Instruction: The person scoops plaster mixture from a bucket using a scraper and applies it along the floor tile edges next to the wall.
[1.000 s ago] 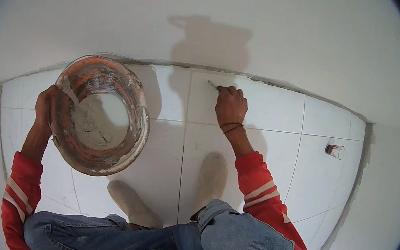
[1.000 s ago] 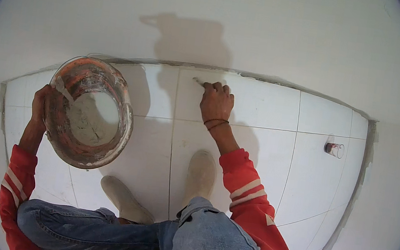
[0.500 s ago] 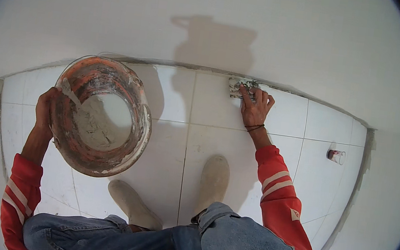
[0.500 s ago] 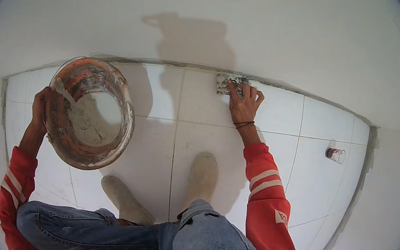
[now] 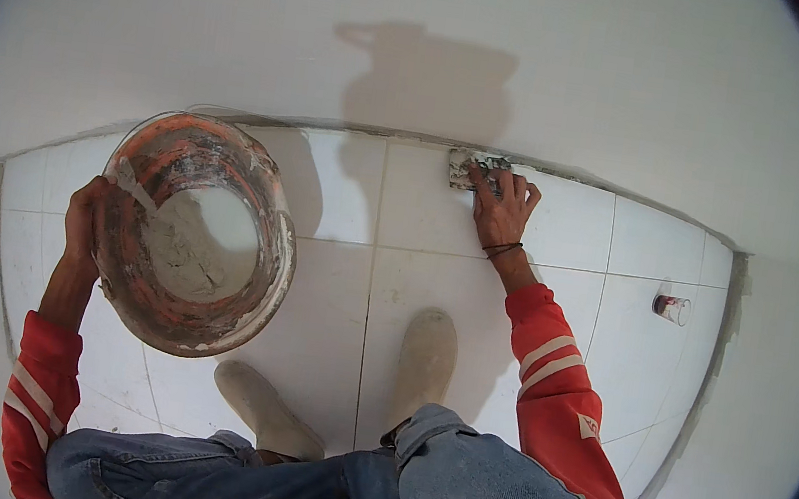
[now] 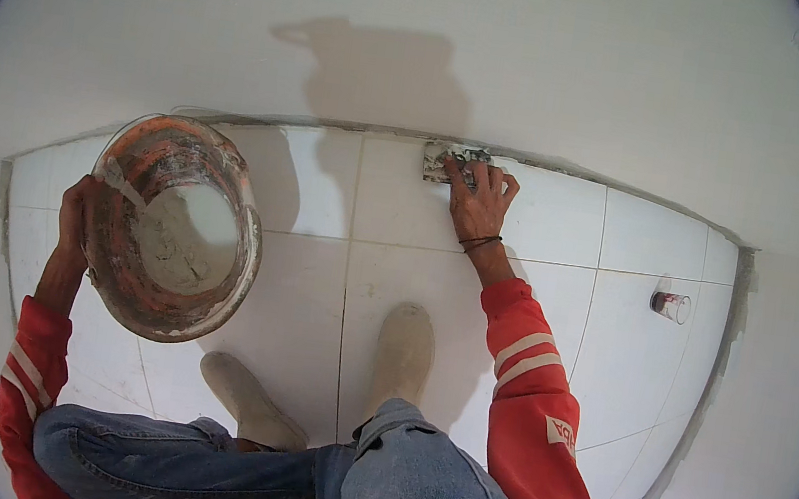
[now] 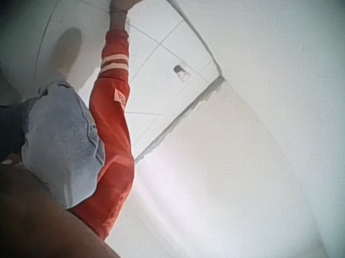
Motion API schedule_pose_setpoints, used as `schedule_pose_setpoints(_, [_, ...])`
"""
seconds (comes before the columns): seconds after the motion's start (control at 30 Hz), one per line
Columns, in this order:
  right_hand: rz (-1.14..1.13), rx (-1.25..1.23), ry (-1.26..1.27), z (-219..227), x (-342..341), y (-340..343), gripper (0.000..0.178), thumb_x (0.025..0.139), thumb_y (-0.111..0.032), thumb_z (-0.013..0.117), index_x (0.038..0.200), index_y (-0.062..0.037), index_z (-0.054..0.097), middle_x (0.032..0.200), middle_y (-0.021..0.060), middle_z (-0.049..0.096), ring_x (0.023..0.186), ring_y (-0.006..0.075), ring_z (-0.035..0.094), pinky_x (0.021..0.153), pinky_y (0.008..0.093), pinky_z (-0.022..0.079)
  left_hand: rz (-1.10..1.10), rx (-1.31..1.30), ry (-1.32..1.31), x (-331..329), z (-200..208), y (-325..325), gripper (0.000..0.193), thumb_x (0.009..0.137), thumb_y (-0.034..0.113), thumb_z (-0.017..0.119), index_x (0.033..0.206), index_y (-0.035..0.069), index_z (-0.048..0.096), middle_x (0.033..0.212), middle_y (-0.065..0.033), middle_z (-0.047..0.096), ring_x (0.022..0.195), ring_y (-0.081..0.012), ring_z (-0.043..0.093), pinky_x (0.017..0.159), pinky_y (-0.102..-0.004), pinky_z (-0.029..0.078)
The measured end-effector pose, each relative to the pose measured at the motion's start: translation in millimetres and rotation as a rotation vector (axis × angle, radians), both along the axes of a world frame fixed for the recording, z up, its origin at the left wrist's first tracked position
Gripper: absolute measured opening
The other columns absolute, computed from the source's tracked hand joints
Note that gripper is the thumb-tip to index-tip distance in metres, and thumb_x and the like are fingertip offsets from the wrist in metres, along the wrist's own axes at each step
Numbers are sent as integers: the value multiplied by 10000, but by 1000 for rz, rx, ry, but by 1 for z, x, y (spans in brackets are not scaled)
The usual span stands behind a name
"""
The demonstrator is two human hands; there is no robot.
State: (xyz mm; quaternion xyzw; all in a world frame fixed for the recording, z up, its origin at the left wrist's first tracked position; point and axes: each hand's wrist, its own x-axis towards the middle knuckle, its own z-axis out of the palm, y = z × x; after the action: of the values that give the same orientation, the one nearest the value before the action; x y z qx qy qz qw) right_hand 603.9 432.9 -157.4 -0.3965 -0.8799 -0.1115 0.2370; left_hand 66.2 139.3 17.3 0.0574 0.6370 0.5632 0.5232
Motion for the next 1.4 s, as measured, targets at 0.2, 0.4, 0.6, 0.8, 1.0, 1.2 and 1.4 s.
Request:
schedule_pose_setpoints(0.2, [0, -48, -35, 3, -1, -11, 482, 843, -89, 777, 1276, -299, 747, 1063, 3, 601, 1051, 240, 572, 975, 515, 381, 7, -5, -18, -4, -6, -2, 449, 958, 360, 562, 1263, 36, 627, 1126, -137, 670, 991, -282, 648, 890, -436, 555])
schedule_pose_setpoints(0.4, [37, -79, -15, 14, 6, -48, 495, 822, -90, 777, 1272, -296, 747, 1097, 11, 610, 1050, 242, 577, 966, 517, 390, 0, 4, -24, -4, 1, -3, 457, 967, 354, 555, 1275, 23, 618, 1136, -149, 668, 973, -288, 650, 891, -437, 556])
schedule_pose_setpoints(0.6, [-481, -180, -44, 37, 53, -13, 347, 878, -146, 740, 1213, -225, 779, 1058, 5, 714, 980, 233, 665, 840, 459, 491, -7, -23, -39, 5, 5, 7, 486, 953, 339, 555, 1303, 6, 603, 1135, -158, 668, 965, -293, 652, 883, -440, 563])
schedule_pose_setpoints(0.8, [-449, -276, -113, 15, -2, -8, 298, 890, -142, 653, 1147, -209, 789, 948, 61, 713, 910, 279, 691, 710, 465, 540, 14, -41, 18, -3, 3, -2, 484, 948, 335, 560, 1294, -1, 604, 1124, -149, 672, 957, -293, 656, 882, -440, 566])
schedule_pose_setpoints(1.0, [-33, -373, -54, 22, -125, -83, 286, 858, -121, 674, 1111, -197, 784, 993, 54, 692, 993, 261, 650, 796, 447, 498, 16, 14, -29, 16, 11, 11, 393, 959, 311, 566, 1215, 20, 634, 1080, -129, 683, 931, -277, 659, 874, -425, 565])
schedule_pose_setpoints(1.2, [82, -122, 199, 34, -90, -67, 336, 870, -109, 747, 1178, -241, 769, 1018, 10, 618, 964, 229, 579, 879, 468, 403, 48, -68, 61, 6, -1, 6, 417, 974, 367, 570, 1212, 34, 644, 1049, -118, 677, 911, -269, 651, 830, -437, 565])
schedule_pose_setpoints(1.4, [57, 0, 136, 2, -64, -21, 428, 833, -106, 806, 1220, -287, 767, 1002, -3, 566, 969, 217, 555, 905, 479, 375, 30, 13, -36, 7, 6, 1, 430, 949, 318, 554, 1239, 10, 628, 1104, -151, 682, 944, -284, 661, 876, -427, 569])
